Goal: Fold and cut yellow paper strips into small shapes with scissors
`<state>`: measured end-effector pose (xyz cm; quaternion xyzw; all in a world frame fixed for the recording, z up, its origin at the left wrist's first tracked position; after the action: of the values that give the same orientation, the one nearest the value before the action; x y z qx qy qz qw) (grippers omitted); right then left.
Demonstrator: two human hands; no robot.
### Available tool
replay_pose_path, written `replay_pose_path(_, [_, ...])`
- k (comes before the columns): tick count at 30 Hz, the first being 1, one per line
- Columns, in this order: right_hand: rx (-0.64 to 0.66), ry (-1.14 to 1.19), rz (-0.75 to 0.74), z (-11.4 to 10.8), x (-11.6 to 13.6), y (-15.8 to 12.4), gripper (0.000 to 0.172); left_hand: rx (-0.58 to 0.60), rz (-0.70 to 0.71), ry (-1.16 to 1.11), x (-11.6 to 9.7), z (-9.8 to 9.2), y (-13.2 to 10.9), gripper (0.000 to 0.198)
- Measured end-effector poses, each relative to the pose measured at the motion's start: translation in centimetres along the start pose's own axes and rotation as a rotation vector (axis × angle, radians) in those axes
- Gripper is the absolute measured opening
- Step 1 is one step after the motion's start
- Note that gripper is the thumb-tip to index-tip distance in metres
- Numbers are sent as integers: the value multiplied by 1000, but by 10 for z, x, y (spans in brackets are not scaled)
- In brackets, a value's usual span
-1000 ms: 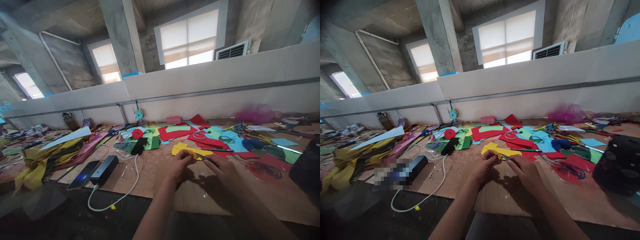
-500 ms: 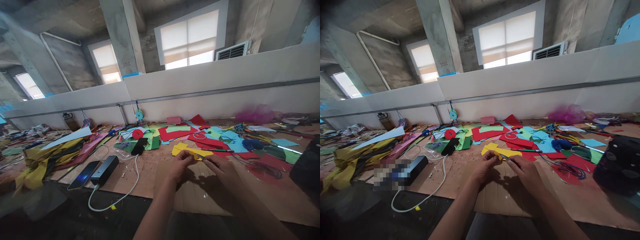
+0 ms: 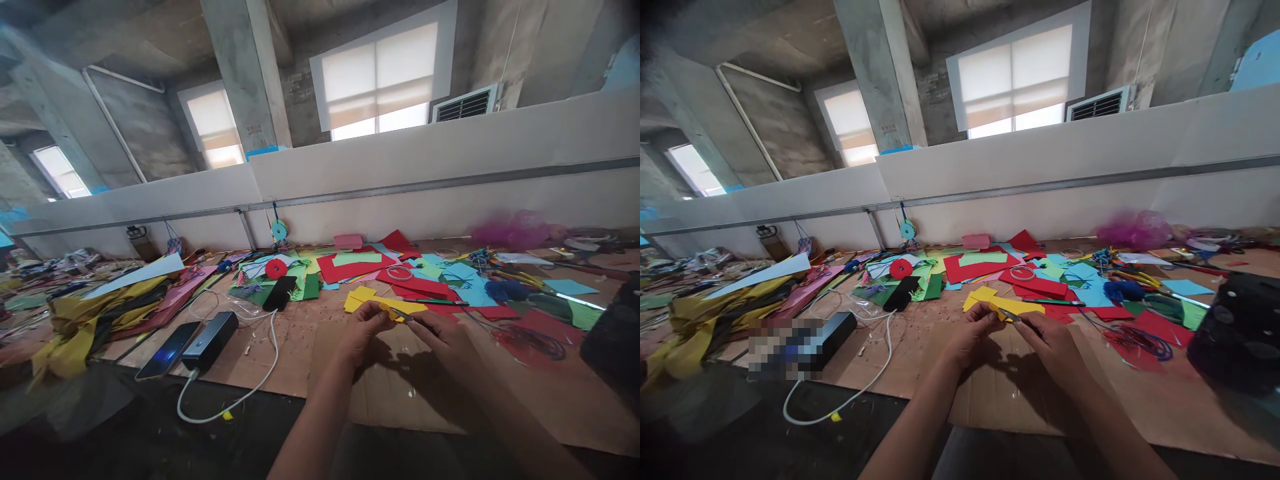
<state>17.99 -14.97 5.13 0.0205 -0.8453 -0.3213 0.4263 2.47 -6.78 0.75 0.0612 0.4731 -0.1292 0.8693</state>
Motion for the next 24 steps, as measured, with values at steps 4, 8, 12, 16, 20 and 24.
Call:
replay_pose_path(4, [-14, -13, 0, 0, -1, 0, 29, 5, -7, -7, -1, 1, -1, 33])
replay_pose_path(8, [3, -1, 15, 2, -3, -1, 30, 4, -17, 2, -3, 3, -3, 32])
replay_pose_path(12, [15, 4, 33, 2, -5, -1, 30, 1, -16, -4, -2, 2, -2, 32])
replay_pose_path(16, [30, 7, 40, 2, -5, -1, 29, 11, -11, 14, 0, 1, -1, 32])
replay_pose_path(20, [41, 42, 51, 3, -4, -1, 30, 11, -12, 22, 0, 0, -1, 35])
replay_pose_path(24, [42, 64, 73, 4, -4, 0, 29, 4, -18, 19, 1, 0, 0, 36])
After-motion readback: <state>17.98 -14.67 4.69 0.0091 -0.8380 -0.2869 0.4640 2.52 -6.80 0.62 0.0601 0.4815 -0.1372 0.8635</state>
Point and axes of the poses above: each hand's wrist, its own y-axis towards the middle knuckle, its own z-axis out of the palm, x = y × z, the point moved 3 cm from there along y, towards the middle knuckle, and after that the axes turned 15 degrees about -x, right-handed, at the moved point
